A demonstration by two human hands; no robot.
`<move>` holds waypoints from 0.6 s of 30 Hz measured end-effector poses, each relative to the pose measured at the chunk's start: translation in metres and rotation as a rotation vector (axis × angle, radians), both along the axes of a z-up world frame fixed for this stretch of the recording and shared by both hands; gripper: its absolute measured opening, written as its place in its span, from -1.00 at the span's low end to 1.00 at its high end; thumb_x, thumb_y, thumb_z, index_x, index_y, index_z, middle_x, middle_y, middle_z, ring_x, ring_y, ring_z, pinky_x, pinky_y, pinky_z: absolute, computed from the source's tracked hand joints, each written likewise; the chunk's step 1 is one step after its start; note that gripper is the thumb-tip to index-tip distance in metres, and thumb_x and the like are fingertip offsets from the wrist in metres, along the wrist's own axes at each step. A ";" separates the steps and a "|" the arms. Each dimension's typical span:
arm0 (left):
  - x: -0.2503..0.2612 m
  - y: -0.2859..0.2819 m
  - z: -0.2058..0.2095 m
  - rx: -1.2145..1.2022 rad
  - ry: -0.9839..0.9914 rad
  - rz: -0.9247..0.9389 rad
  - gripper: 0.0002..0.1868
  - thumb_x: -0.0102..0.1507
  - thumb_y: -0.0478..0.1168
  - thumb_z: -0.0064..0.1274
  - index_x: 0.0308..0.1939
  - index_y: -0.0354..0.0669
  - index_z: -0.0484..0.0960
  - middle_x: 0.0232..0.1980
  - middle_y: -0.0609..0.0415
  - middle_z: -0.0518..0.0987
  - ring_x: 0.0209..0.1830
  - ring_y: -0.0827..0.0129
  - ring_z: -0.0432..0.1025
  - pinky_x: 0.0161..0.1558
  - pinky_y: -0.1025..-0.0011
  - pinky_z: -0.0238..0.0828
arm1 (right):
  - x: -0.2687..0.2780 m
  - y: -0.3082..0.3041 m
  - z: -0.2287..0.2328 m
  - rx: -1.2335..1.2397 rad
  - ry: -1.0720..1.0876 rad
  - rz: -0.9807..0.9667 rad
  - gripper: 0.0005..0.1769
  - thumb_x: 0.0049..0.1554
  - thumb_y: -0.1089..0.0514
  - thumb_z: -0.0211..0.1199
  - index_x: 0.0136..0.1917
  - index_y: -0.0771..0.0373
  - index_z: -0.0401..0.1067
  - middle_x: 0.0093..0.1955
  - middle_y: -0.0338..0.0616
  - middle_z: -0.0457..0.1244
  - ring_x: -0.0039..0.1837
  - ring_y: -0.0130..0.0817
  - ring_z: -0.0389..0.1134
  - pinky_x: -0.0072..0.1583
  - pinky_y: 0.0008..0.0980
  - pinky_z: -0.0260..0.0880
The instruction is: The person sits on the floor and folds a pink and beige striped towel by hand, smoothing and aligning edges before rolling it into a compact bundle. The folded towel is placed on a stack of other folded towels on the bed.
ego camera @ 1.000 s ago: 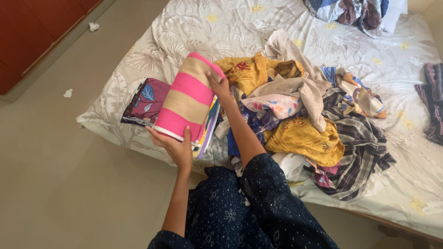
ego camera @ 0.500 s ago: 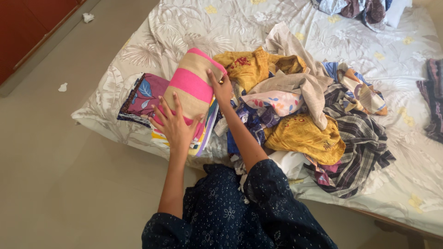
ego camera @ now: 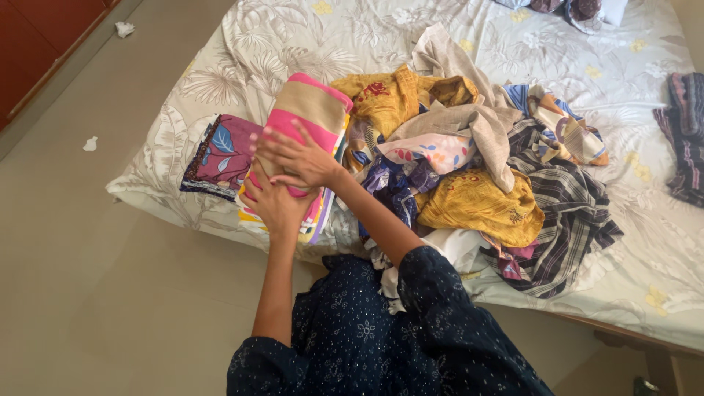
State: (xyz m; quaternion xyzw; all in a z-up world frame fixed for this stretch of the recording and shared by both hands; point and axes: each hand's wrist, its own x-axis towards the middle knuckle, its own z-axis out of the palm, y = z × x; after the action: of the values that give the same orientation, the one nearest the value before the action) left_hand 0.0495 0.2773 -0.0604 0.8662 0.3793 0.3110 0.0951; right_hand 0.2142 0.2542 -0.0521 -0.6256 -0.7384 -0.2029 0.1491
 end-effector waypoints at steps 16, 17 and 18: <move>0.003 -0.003 -0.001 0.000 -0.026 0.029 0.19 -0.14 0.44 0.35 0.49 0.17 0.30 0.40 -0.16 0.28 0.29 -0.15 0.20 0.27 -0.20 0.04 | 0.037 0.016 0.015 -0.155 0.419 0.161 -0.14 0.22 -0.30 0.22 0.60 0.17 0.14 0.63 -0.10 0.08 0.70 -0.10 -0.03 0.65 0.02 -0.15; 0.003 -0.004 -0.001 0.009 -0.023 0.031 0.20 -0.14 0.45 0.35 0.49 0.17 0.29 0.39 -0.16 0.28 0.29 -0.14 0.21 0.27 -0.19 0.05 | 0.040 0.016 0.015 -0.137 0.401 0.152 -0.16 0.23 -0.29 0.23 0.60 0.17 0.15 0.63 -0.09 0.08 0.69 -0.09 -0.02 0.65 0.01 -0.13; 0.002 -0.004 -0.001 0.013 -0.020 0.029 0.21 -0.14 0.45 0.35 0.50 0.17 0.28 0.39 -0.16 0.28 0.29 -0.14 0.21 0.26 -0.19 0.05 | 0.043 0.018 0.014 -0.122 0.386 0.144 -0.18 0.23 -0.27 0.24 0.59 0.17 0.17 0.63 -0.07 0.09 0.69 -0.08 0.00 0.65 0.00 -0.10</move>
State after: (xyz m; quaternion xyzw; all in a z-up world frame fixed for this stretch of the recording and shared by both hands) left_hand 0.0515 0.2734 -0.0616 0.8581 0.3887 0.3237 0.0887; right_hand 0.2575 0.2718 -0.0376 -0.6063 -0.7499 -0.0229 0.2637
